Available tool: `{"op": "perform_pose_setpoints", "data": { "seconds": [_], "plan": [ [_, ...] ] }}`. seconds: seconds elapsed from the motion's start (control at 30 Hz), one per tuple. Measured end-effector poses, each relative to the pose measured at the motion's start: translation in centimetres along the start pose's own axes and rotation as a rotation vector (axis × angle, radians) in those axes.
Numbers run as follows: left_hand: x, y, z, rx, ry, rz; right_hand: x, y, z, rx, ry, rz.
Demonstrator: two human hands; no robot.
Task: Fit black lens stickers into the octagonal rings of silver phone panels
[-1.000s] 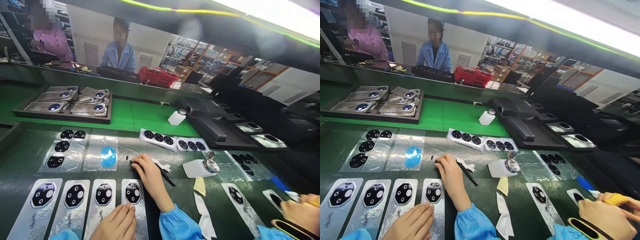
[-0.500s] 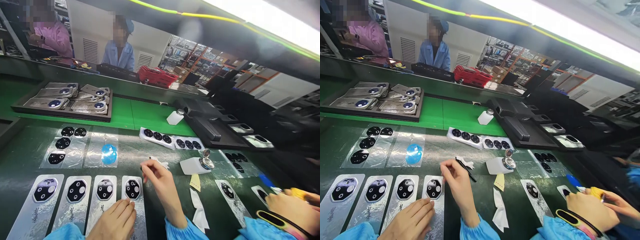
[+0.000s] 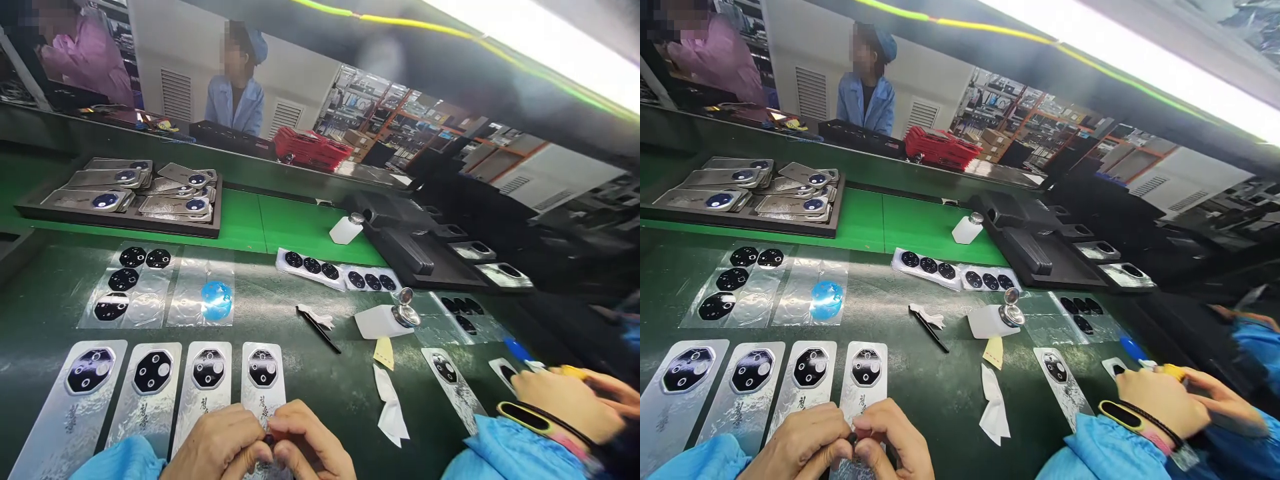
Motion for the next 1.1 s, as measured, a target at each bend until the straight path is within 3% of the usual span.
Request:
{"op": "perform_pose_setpoints", "data": {
  "seconds": [0.17, 0.23, 0.33, 0.5, 0.77, 1.1],
  "plan": [
    [0.5, 0.3, 0.1, 0.1, -0.06, -0.094, 1.7, 1.0, 1.1, -0.103, 0.057, -0.005],
    [0.5, 0.8, -0.5, 0.237, -0.139, -0.179, 2.8, 1.1, 1.6, -0.252, -0.01, 0.011],
    [0.1, 1.7, -1.7, 0.499, -0.215, -0.296, 4.5, 0.2, 1.9, -0.545, -0.171, 0.153],
    [-0.8, 2.4, -2.9, 0.703, -0.117, -0.32, 5.9, -1.5, 1.2, -0.799, -0.12, 0.348],
    [-0.6, 2.4, -2.7, 0.733, -0.011, -0.31, 6.0, -1.1, 1.0, -0.902, -0.114, 0.414],
    [-0.2, 1.7, -2.3, 0.794, 0.0, -0.312, 5.9, -1.1, 1.2, -0.974, -0.11, 0.453]
  ]
}}
Point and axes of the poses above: each hand's wrist, its own x-axis towards the middle knuckle, its own z-axis out of the back of the hand, y = z × x, the point moved 1 cm from there along x, towards the middle knuckle, and after that the axes turned 2 degrees about x, right-handed, at the moved point
